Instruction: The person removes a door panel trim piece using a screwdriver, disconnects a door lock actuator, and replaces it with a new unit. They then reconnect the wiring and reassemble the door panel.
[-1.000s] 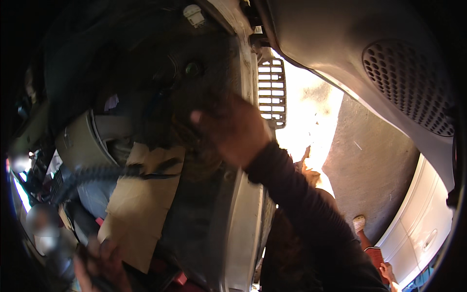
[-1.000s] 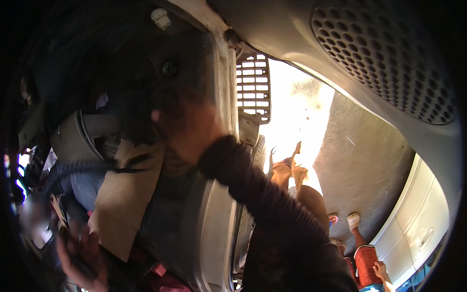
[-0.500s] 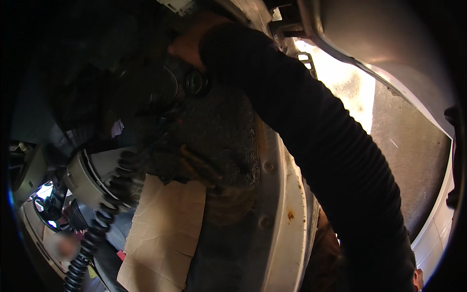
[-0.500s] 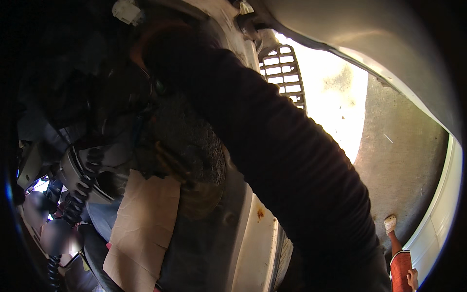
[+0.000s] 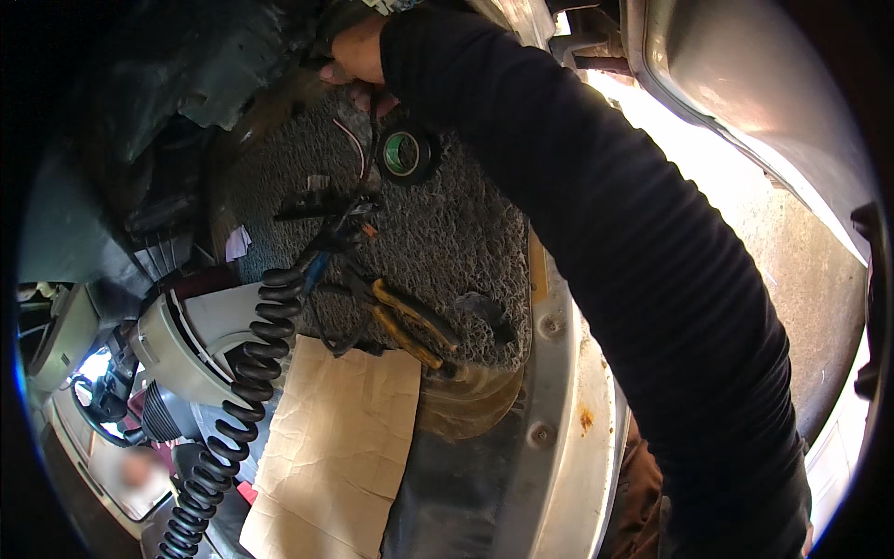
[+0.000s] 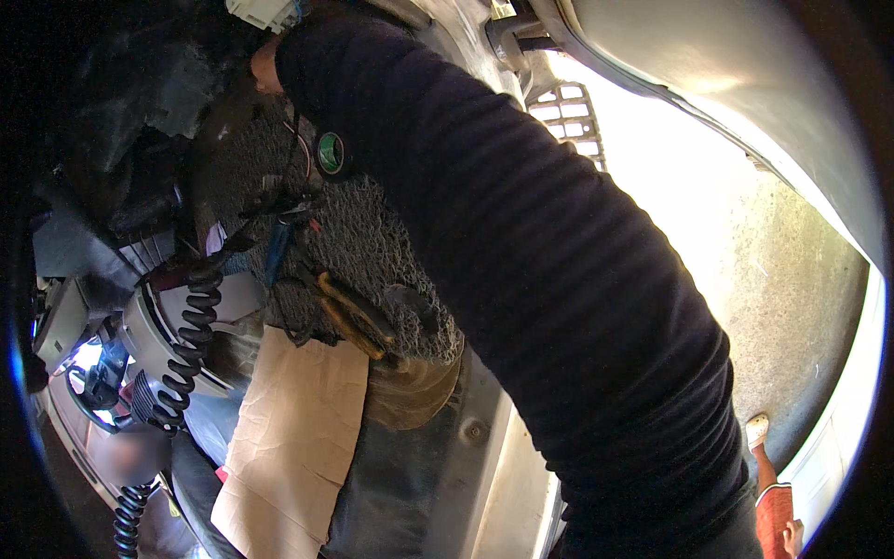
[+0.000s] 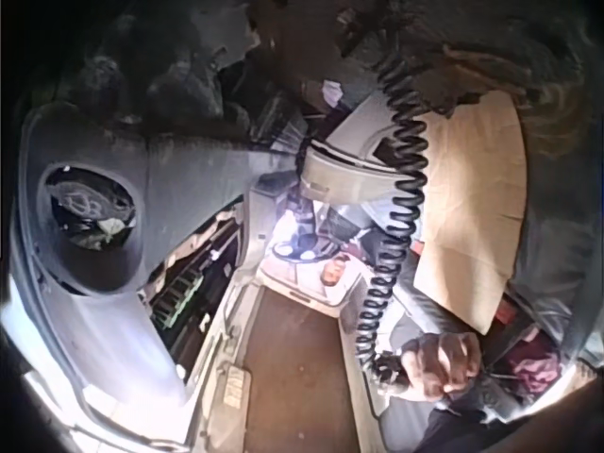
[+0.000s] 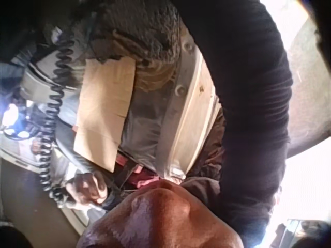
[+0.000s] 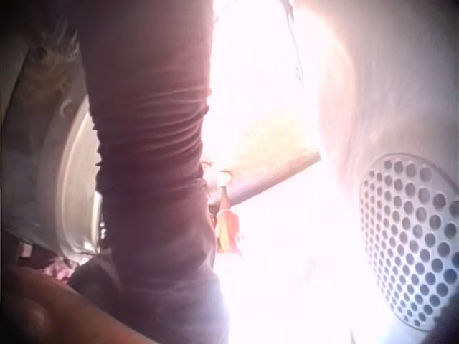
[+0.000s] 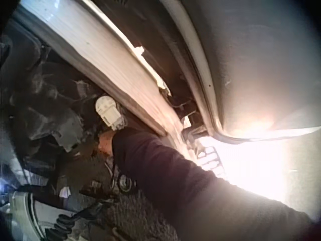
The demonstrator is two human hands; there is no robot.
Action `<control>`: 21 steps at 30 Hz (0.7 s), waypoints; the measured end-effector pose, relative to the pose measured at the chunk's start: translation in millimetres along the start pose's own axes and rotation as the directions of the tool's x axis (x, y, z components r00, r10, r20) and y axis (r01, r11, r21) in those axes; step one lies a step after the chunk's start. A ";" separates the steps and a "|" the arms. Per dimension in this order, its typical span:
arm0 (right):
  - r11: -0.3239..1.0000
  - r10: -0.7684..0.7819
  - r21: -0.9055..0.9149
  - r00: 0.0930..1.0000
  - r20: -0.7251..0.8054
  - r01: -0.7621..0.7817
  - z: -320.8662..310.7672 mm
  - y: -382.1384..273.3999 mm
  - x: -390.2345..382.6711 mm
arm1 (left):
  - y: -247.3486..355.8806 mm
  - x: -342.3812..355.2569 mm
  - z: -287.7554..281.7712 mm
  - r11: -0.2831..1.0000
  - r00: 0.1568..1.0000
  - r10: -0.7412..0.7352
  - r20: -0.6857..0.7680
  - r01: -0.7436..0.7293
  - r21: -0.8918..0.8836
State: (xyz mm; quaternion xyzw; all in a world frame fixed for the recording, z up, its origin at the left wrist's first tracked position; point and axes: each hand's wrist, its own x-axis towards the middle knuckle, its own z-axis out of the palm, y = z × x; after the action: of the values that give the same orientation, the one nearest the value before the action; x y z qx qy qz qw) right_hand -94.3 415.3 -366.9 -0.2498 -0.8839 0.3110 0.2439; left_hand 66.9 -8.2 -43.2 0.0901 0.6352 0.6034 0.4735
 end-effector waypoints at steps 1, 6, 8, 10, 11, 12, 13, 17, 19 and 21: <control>1.000 -0.004 0.002 1.000 0.001 0.004 0.7 1.6 2.1 | 0.5 0.1 0.0 1.000 1.000 -0.002 -0.001 0.002 0.000; 1.000 -0.004 0.011 1.000 0.011 0.004 3.0 9.2 7.2 | 3.7 3.6 -0.2 1.000 1.000 -0.003 0.007 0.003 -0.004; 1.000 -0.006 0.013 1.000 0.015 0.006 4.5 10.4 7.4 | 4.9 4.6 0.9 1.000 1.000 0.003 0.008 -0.002 -0.007; 1.000 -0.005 0.016 1.000 0.020 0.005 6.1 11.3 7.0 | 5.5 4.7 2.8 1.000 1.000 0.010 0.005 -0.010 -0.008; 1.000 -0.004 0.020 1.000 0.024 0.004 7.0 11.7 6.2 | 5.6 4.1 4.0 1.000 1.000 0.017 0.006 -0.017 -0.012; 1.000 -0.004 0.023 1.000 0.021 0.004 7.8 12.3 5.7 | 5.6 3.6 4.9 1.000 1.000 0.020 0.003 -0.020 -0.011; 1.000 -0.002 0.026 1.000 0.027 0.001 8.6 13.1 4.8 | 5.6 2.8 5.9 0.999 0.999 0.047 -0.010 -0.047 -0.019; 0.999 0.006 0.032 0.999 0.036 -0.008 11.5 15.8 2.2 | 9.2 3.1 4.1 1.000 1.000 0.005 -0.015 -0.005 0.004; 0.999 0.004 0.034 0.999 0.037 -0.005 12.4 16.1 1.6 | 13.4 5.0 0.8 0.998 0.998 -0.054 0.044 0.054 0.016; 0.999 0.004 0.036 0.999 0.037 -0.006 13.0 15.9 1.6 | 16.9 6.5 -1.8 0.997 0.994 -0.069 0.082 0.066 0.034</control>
State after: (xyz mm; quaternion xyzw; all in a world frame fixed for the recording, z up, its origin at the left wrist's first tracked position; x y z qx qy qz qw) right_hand -98.5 421.5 -386.1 -0.2418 -0.8819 0.3322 0.2312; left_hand 54.4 -0.6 -32.3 0.1010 0.6270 0.5729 0.5181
